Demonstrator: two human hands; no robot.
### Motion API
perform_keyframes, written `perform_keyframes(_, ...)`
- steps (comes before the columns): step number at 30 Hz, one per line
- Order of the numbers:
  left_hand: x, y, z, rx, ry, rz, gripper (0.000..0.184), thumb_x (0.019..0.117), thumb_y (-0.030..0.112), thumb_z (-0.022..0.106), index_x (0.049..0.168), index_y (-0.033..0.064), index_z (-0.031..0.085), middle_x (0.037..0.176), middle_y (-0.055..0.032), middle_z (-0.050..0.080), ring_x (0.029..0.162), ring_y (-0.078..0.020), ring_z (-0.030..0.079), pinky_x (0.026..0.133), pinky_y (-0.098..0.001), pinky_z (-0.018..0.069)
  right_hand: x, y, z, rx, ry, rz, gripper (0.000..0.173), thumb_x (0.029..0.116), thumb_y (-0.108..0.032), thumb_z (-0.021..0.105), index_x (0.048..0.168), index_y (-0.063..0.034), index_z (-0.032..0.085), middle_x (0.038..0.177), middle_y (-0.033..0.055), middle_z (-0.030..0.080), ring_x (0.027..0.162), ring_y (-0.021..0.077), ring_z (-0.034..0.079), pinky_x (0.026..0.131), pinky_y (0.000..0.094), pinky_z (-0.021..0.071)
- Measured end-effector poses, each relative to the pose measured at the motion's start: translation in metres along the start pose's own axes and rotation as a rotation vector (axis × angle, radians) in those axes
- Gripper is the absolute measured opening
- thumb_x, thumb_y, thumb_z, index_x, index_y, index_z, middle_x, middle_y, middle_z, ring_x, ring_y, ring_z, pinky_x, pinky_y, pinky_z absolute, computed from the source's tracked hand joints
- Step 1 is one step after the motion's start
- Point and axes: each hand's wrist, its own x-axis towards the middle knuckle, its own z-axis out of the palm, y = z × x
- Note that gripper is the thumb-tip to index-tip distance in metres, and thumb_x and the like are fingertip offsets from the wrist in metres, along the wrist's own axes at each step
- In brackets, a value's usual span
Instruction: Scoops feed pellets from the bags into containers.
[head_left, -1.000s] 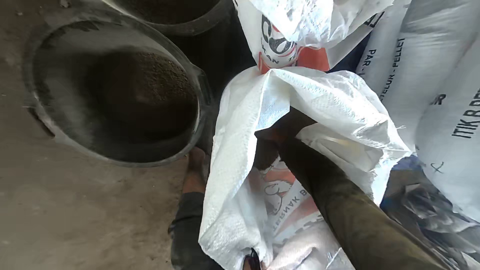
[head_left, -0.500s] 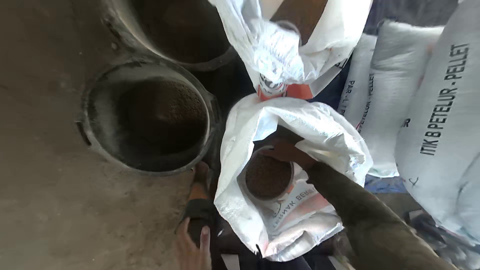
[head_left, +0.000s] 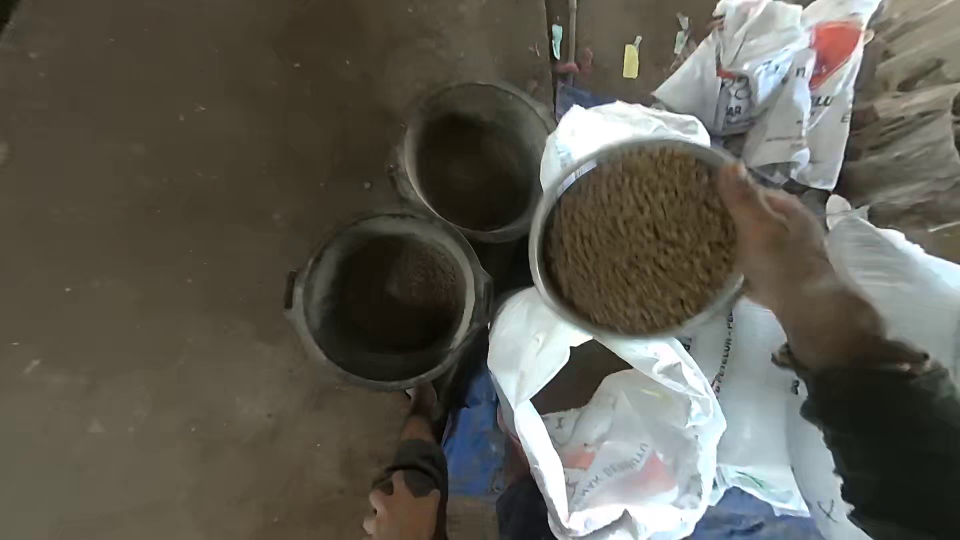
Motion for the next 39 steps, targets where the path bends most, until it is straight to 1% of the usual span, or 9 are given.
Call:
perform_keyframes(4, 0.016, -0.011, 0.017, -0.045, 0.095, 0.008, 0.086, 0.0754, 0.055, 0.081, 0.147, 0.0147, 0.054, 0.152, -0.0339, 0.038, 0.129, -0.056, 0.047, 0.098, -0.0701, 0.0429, 0.047, -0.072, 0.03, -0.294, 0.131, -0.256, 0.055, 0.1101, -0.051, 0.028, 0.134, -0.0088, 0.054, 0.111, 0.0182, 0.066, 0.101, 0.0308, 0.068, 0.086, 0.0581, 0.0528)
perform_keyframes(7, 0.01, -0.008, 0.002, -0.071, 0.038, -0.027, 0.085, 0.0783, 0.051, 0.082, 0.149, 0.015, 0.051, 0.155, -0.0331, 0.035, 0.131, -0.0561, 0.045, 0.1, -0.0688, 0.0414, 0.081, -0.108, 0.071, -0.531, 0.265, -0.376, 0.053, 0.1103, -0.033, 0.037, 0.154, -0.0027, 0.037, 0.144, 0.0263, 0.051, 0.132, 0.0391, 0.054, 0.108, 0.0527, 0.0452)
perform_keyframes(17, 0.01, -0.01, -0.009, -0.086, 0.022, -0.051, 0.081, 0.0803, 0.051, 0.081, 0.147, 0.0139, 0.053, 0.153, -0.0319, 0.038, 0.13, -0.0545, 0.047, 0.099, -0.0679, 0.0428, 0.137, -0.105, 0.122, -0.779, 0.738, -0.862, 0.049, 0.093, -0.017, 0.063, 0.141, -0.0093, 0.061, 0.121, 0.0254, 0.064, 0.114, 0.0478, 0.057, 0.095, 0.0662, 0.0391)
perform_keyframes(20, 0.014, -0.015, -0.001, -0.144, 0.08, -0.046, 0.079, 0.0785, 0.051, 0.082, 0.144, 0.0156, 0.056, 0.152, -0.0317, 0.04, 0.129, -0.0561, 0.047, 0.097, -0.071, 0.0427, 0.059, -0.094, 0.066, -0.781, 0.593, -0.835, 0.043, 0.0978, -0.008, 0.054, 0.14, -0.0013, 0.058, 0.129, 0.03, 0.061, 0.118, 0.0508, 0.057, 0.095, 0.0672, 0.0422)
perform_keyframes(25, -0.007, -0.014, 0.007, -0.355, 0.325, 0.241, 0.07, 0.0934, 0.052, 0.066, 0.142, 0.0033, 0.056, 0.144, -0.0335, 0.048, 0.137, -0.0551, 0.041, 0.107, -0.0735, 0.0319, -0.123, -0.026, -0.018, -0.708, 0.047, -0.692, 0.032, 0.0967, 0.001, 0.05, 0.124, 0.0061, 0.066, 0.114, 0.0217, 0.072, 0.102, 0.0288, 0.07, 0.092, 0.0381, 0.0563)
perform_keyframes(28, -0.044, 0.023, 0.016, -0.8, 0.367, 0.59, 0.079, 0.1018, 0.053, 0.042, 0.139, -0.0163, 0.045, 0.135, -0.0336, 0.055, 0.128, -0.0376, 0.054, 0.106, -0.0486, 0.0452, -0.14, 0.075, 0.026, -0.635, -0.543, -0.39, 0.053, 0.0821, 0.009, 0.062, 0.135, 0.0034, 0.06, 0.118, 0.0235, 0.068, 0.108, 0.0381, 0.068, 0.093, 0.0493, 0.0567)
perform_keyframes(31, -0.1, 0.074, 0.006, -1.052, 0.06, 0.665, 0.128, 0.0796, 0.091, 0.043, 0.147, -0.016, 0.025, 0.137, -0.0228, 0.052, 0.124, -0.0149, 0.055, 0.099, -0.0308, 0.0508, -0.106, 0.192, 0.126, -0.665, -0.787, 0.083, 0.048, 0.0994, -0.002, 0.055, 0.146, 0.0066, 0.047, 0.141, 0.0318, 0.053, 0.134, 0.0479, 0.05, 0.109, 0.0604, 0.0412)
perform_keyframes(34, -0.14, 0.121, -0.01, -1.066, -0.082, 0.467, 0.119, 0.0713, 0.05, 0.08, 0.154, -0.0085, 0.018, 0.139, -0.0219, 0.052, 0.118, -0.0083, 0.058, 0.097, -0.0254, 0.0511, -0.08, 0.306, 0.205, -0.61, -0.494, 0.131, 0.037, 0.1032, -0.011, 0.054, 0.136, 0.0055, 0.059, 0.137, 0.0303, 0.058, 0.131, 0.0473, 0.054, 0.108, 0.062, 0.0422)
perform_keyframes(39, -0.146, 0.128, -0.017, -1.145, -0.053, 0.333, 0.03, 0.0823, -0.012, 0.053, 0.11, -0.002, 0.052, 0.08, 0.0113, 0.067, 0.073, 0.009, 0.065, 0.069, -0.0135, 0.057, -0.044, 0.348, 0.238, -0.358, -0.533, 0.355, 0.041, 0.1102, -0.021, 0.046, 0.141, 0.0038, 0.055, 0.145, 0.0243, 0.055, 0.137, 0.0364, 0.051, 0.116, 0.05, 0.0374)
